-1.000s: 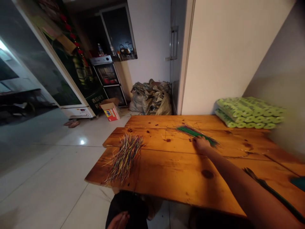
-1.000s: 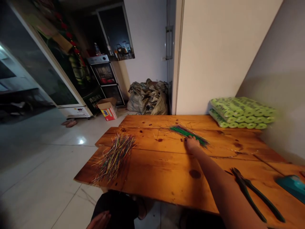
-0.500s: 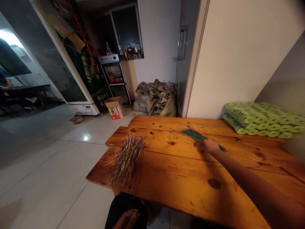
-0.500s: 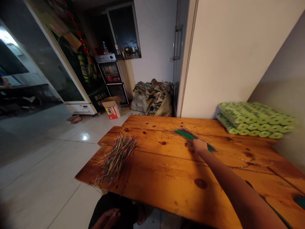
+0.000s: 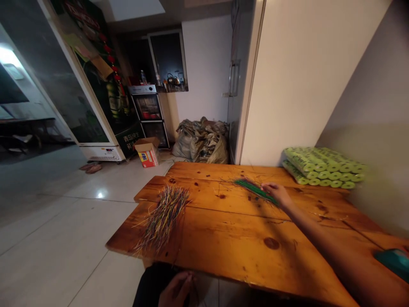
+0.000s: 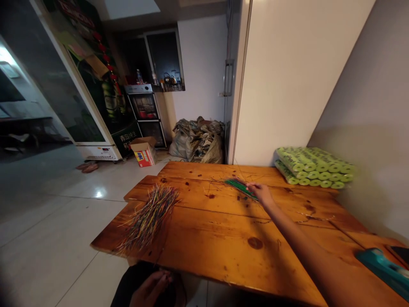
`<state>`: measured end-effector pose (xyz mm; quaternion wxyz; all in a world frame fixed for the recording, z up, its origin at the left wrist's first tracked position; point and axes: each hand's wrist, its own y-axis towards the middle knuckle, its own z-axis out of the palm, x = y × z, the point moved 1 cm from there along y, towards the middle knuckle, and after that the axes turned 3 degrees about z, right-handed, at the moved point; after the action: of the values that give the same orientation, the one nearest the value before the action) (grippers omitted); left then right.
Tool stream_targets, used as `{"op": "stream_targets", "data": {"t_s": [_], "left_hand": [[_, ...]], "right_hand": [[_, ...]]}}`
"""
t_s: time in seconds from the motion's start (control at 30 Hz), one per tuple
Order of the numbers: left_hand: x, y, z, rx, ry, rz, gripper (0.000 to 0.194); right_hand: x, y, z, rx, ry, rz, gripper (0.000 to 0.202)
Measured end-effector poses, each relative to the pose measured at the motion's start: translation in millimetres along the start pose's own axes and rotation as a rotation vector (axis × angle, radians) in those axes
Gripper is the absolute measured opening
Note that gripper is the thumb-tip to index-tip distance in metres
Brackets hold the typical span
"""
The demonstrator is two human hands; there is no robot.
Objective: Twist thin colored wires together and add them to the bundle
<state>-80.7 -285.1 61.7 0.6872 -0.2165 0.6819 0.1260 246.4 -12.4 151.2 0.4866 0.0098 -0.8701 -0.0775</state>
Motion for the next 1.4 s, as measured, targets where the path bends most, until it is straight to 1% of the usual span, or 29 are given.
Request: {"op": "stream_targets", "data": {"t_s": [0.07, 0.17, 0.2, 0.27, 0.3, 0.37, 0.47, 0.6, 0.7, 0.83, 1.03, 1.13, 1.23, 1.3, 1.4], "left_hand": [[-16, -1, 9.9, 0.040, -0.030, -0.016, 0.039], [-52, -4, 36.4, 0.034, -0.167, 0.006, 0.031], [-65, -6, 47.2, 0.082, -0.213, 0.029, 0.028], [-87, -8, 67.1, 0.170, -0.269, 0.077, 0.023], [-96, -9, 75.3, 0.209, -0.282, 0.093, 0.021], [-108, -9, 87.0, 0.247, -0.312, 0.104, 0.020], [-115, -11, 95.3, 0.269, -0.344, 0.098, 0.019], [-117, -16, 98.6, 0.255, -0.352, 0.104, 0.018], [-117, -19, 99.9, 0.251, -0.358, 0.107, 0.016], [-116, -21, 101.4, 0.264, -0.380, 0.113, 0.016], [-113, -23, 103.7, 0.241, -0.366, 0.119, 0.016], [-112, -24, 105.0, 0.243, -0.366, 0.130, 0.016], [-111, -25, 106.5, 0.254, -0.344, 0.142, 0.016], [-111, -26, 107.3, 0.249, -0.329, 0.155, 0.016], [-110, -26, 107.7, 0.237, -0.307, 0.180, 0.016]], "right_hand": [[18, -25, 6, 0.025, 0.129, -0.007, 0.042], [48, -78, 20, 0.091, 0.272, -0.031, 0.044], [59, -98, 26, 0.120, 0.325, -0.036, 0.042], [76, -136, 36, 0.204, 0.507, -0.012, 0.034], [83, -153, 39, 0.213, 0.538, -0.006, 0.031], [92, -180, 44, 0.172, 0.544, 0.003, 0.029], [95, -203, 45, 0.079, 0.421, -0.034, 0.028], [94, -214, 44, -0.018, 0.218, -0.192, 0.020], [96, -219, 43, -0.080, 0.153, -0.292, 0.016], [99, -223, 42, -0.111, 0.125, -0.343, 0.013], [98, -228, 41, -0.127, 0.028, -0.366, 0.012], [97, -230, 40, -0.111, 0.012, -0.352, 0.013], [96, -231, 41, -0.065, 0.069, -0.299, 0.014], [93, -230, 42, -0.004, 0.165, -0.217, 0.016], [86, -226, 46, 0.111, 0.372, -0.056, 0.023]]}}
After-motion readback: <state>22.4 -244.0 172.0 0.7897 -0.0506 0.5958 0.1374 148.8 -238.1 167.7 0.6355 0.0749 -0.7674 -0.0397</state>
